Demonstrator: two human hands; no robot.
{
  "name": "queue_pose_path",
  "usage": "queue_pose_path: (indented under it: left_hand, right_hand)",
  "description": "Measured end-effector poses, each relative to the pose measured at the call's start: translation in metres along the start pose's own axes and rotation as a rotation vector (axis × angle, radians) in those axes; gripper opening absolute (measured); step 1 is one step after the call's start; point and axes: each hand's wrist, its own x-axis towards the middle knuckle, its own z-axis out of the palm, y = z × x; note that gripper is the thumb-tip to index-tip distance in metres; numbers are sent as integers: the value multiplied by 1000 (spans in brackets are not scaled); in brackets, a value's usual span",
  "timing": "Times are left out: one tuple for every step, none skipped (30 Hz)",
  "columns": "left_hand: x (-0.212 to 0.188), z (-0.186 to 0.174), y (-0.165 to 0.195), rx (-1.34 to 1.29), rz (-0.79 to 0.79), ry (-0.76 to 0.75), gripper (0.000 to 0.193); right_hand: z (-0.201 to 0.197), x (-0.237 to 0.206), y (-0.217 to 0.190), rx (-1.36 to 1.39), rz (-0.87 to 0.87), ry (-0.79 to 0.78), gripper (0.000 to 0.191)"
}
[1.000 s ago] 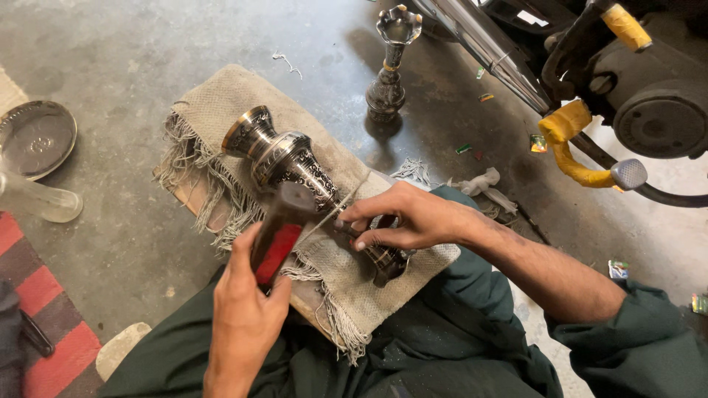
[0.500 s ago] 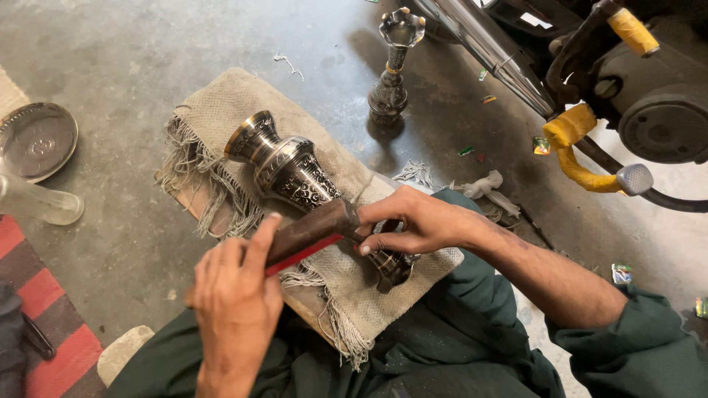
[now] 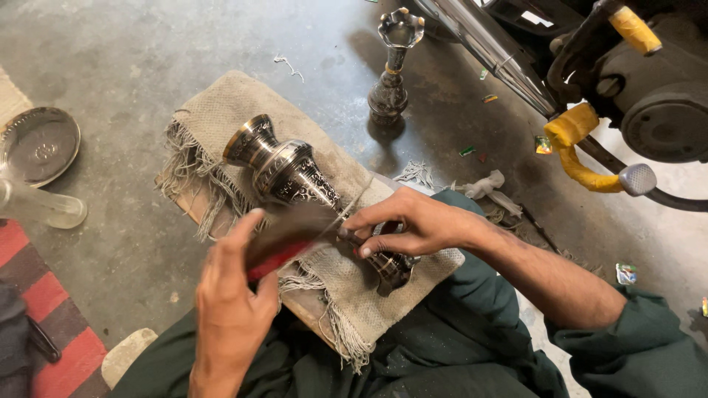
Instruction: The person sits on the floor with an engraved metal vase laid on a cloth-covered board. They hold a punch against the vase's surface with one hand and repeatedly strike it with a hammer using the other hand, repositioning the punch along the vase body to work the decorated surface.
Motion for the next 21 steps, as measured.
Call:
queue_pose_path:
  left_hand:
    - [0,0,0,-137,-54,-24,75]
    - [0,-1,0,-274,-109,-46,76]
    - [0,-2,0,-126,-50,-37,75]
    - [0,-2,-1,23,5,-26,75]
    - [0,-3,-1,170,58,-13,74]
    - [0,-2,-2,-4,24,2,74]
    - [-1,-1,-2,-180,-13,14,75]
    - [-2,-1,-3,-357,-53,29,75]
    - [-2,0,-4,-157,-67,-43,77]
    - [-3,0,-5,43,-83,-114,79]
    - [-4,1,-6,243,-106,-182,82]
    - [-5,2,-6,113,-112,-117,80]
    - [-7,2,-6,-15,-111,-58,78]
    - [-8,3,-5,-146,-115,-1,76]
    - [-8,4,-4,-295,-291,-9,75]
    - [-8,5,-3,-441,-464,-17,73]
    - [-8,6,-3,-586,-641,-25,71]
    - [-8,5,-2,-458,-443,-21,73]
    - [-7,4,-3,-330,-242,-14,75]
    - [-6,2,-3,-198,-44,-7,77]
    - [-5,0,-3,-86,-64,-27,76]
  right_hand:
    - [0,0,1,10,-8,5,36]
    - [0,0,1,19,-17,9,39]
    - [0,-1,2,-1,-17,10,36]
    - [0,-2,2,-20,-17,7,34]
    - [0,-2,3,-41,-19,1,31]
    - [0,-2,4,-22,-23,11,34]
    - [1,-2,4,-1,-25,21,36]
    - [1,-2,5,19,-28,28,39]
    - [2,-1,6,8,-65,53,39]
    - [3,-2,6,-1,-102,77,39]
    - [4,-2,6,-10,-140,94,39]
    - [5,-2,7,2,-120,98,39]
    - [7,-4,7,17,-97,109,39]
    - [8,-6,7,34,-70,118,38]
    - [9,-7,7,30,-67,117,38]
    - [9,-8,8,25,-66,119,38]
    - [9,-8,9,22,-65,119,38]
    - [10,-9,9,46,-73,116,39]
    - [9,-8,10,66,-84,112,39]
    - [9,-8,11,88,-96,108,40]
    - [9,-7,12,88,-98,107,40]
